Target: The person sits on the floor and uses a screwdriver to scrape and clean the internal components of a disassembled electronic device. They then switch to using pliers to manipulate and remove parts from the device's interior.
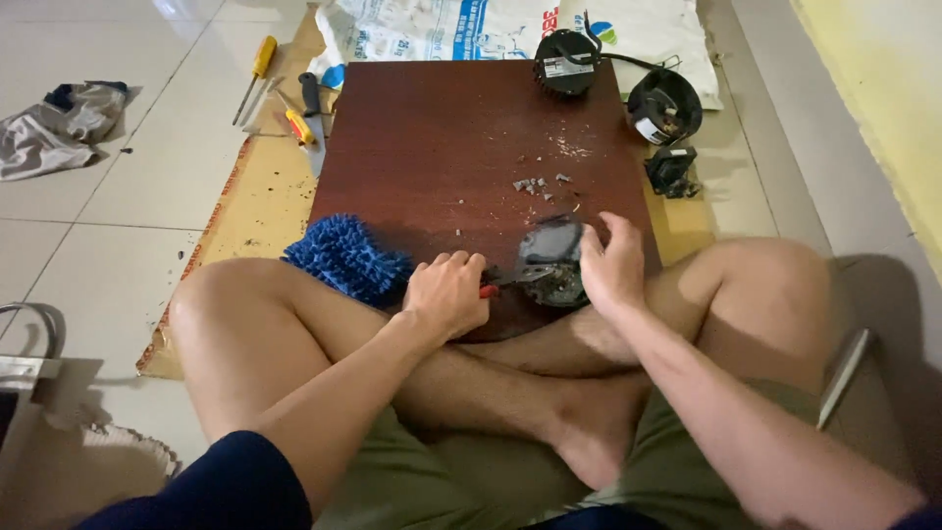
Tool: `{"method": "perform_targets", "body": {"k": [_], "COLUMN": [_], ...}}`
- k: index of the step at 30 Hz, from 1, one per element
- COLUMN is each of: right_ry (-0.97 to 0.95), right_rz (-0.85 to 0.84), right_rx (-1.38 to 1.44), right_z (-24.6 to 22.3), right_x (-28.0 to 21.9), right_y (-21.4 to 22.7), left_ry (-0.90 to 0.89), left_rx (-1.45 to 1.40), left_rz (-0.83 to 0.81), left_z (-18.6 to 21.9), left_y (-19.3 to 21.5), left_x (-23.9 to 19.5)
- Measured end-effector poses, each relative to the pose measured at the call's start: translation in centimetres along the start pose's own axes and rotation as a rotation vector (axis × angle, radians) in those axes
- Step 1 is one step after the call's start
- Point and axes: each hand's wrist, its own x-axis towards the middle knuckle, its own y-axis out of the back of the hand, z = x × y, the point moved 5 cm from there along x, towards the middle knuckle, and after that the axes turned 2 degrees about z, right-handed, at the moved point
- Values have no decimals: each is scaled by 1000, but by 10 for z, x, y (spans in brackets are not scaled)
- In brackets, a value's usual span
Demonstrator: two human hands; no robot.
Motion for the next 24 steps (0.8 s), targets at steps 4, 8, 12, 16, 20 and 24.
{"method": "perform_targets", "body": {"k": [4,8,12,16,20,24], "right_ry": [242,125,-58,-124,-142,-125], "right_rz": [234,-120,-393,-461,-496,-522], "right_rx": [-65,-86,-203,-270,-238,-211], "right_z": [-13,-39,-1,-34,-30,-26], "right_x": [-29,-50,-31,-38,-33,-26], "right_y": [21,28,4,19,14,12], "left_ry": [9,4,-58,-72,-21,8], "left_rx": [-14,-6,21,46,17,-44], "left_rz": [40,39,66,106,143,121], "left_z": [-1,12,22,20,18,26], "left_y": [-3,7,5,0,5,22], "left_x": [-1,-7,-13,-14,-15,-22]}}
